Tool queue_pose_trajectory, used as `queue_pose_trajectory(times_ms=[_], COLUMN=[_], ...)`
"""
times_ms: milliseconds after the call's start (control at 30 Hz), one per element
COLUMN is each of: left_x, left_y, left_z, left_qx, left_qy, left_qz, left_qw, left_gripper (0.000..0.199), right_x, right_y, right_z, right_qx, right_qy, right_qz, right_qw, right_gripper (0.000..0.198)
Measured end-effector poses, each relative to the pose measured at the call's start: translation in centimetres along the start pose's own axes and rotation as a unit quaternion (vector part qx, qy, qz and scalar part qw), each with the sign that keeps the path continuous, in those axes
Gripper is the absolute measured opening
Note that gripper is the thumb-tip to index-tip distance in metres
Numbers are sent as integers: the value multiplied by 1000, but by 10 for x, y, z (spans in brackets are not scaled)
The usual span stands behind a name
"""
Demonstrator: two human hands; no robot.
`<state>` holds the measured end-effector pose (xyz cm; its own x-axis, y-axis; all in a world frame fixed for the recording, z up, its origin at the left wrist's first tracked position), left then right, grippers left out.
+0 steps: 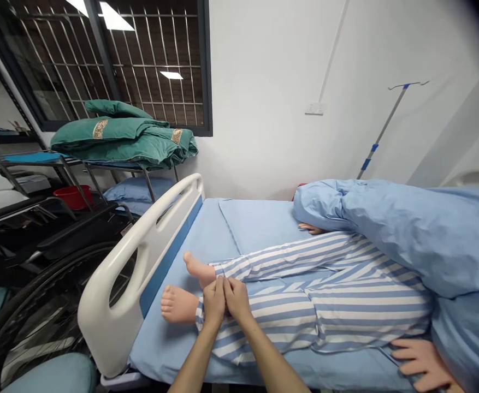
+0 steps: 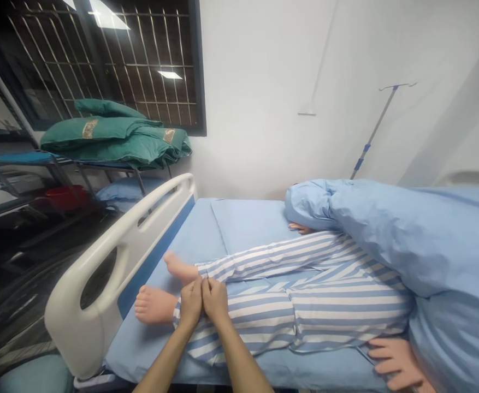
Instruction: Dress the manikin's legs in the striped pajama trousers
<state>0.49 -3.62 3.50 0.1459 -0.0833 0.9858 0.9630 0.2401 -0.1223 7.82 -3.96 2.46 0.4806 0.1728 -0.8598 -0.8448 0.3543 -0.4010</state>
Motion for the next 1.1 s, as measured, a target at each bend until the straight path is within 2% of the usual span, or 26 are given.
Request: queue_pose_trajectory(times_ms=[167, 333, 467, 600, 767, 900, 1100], left_x=[19, 3, -9, -9, -10, -11, 0], left_y=[15, 29, 28, 28, 34, 34, 37], left_z=[-1, -4, -4, -3, -2, -3, -11], left_qx=[33, 38, 27, -11, -33, -50, -67], left_qy=[-1, -18, -4, 13, 43, 46, 45], left_qz=[-74, -41, 11, 47, 80, 82, 100], left_qw=[997, 998, 1000, 999, 995, 994, 992], left_gripper=[38, 34, 35, 33, 32, 31, 31], right_x=[6, 8, 8, 8, 9, 18, 24], right_y=[-3, -8, -6, -14, -36, -38, -38], right_z=[8, 9, 8, 13, 19, 14, 13], right_qx=[20, 48, 50, 39, 27, 27, 23], right_qy=[30, 66, 67, 72, 40, 23, 39], right_qz=[100, 160, 159, 155, 89, 56, 112], right_qw=[994, 984, 984, 985, 995, 998, 993], right_gripper=[39, 33, 32, 34, 35, 34, 32])
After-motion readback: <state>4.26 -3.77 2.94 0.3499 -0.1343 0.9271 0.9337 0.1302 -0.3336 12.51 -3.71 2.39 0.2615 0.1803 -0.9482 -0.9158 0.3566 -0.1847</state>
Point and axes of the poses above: each hand's wrist, its own z-axis towards the middle knuckle, its own y-axis out of the palm, x = y × z, the point moved 1 cm from there along z, towards the middle knuckle, and after that the axes turned 2 degrees about x, right-handed, at the moved point
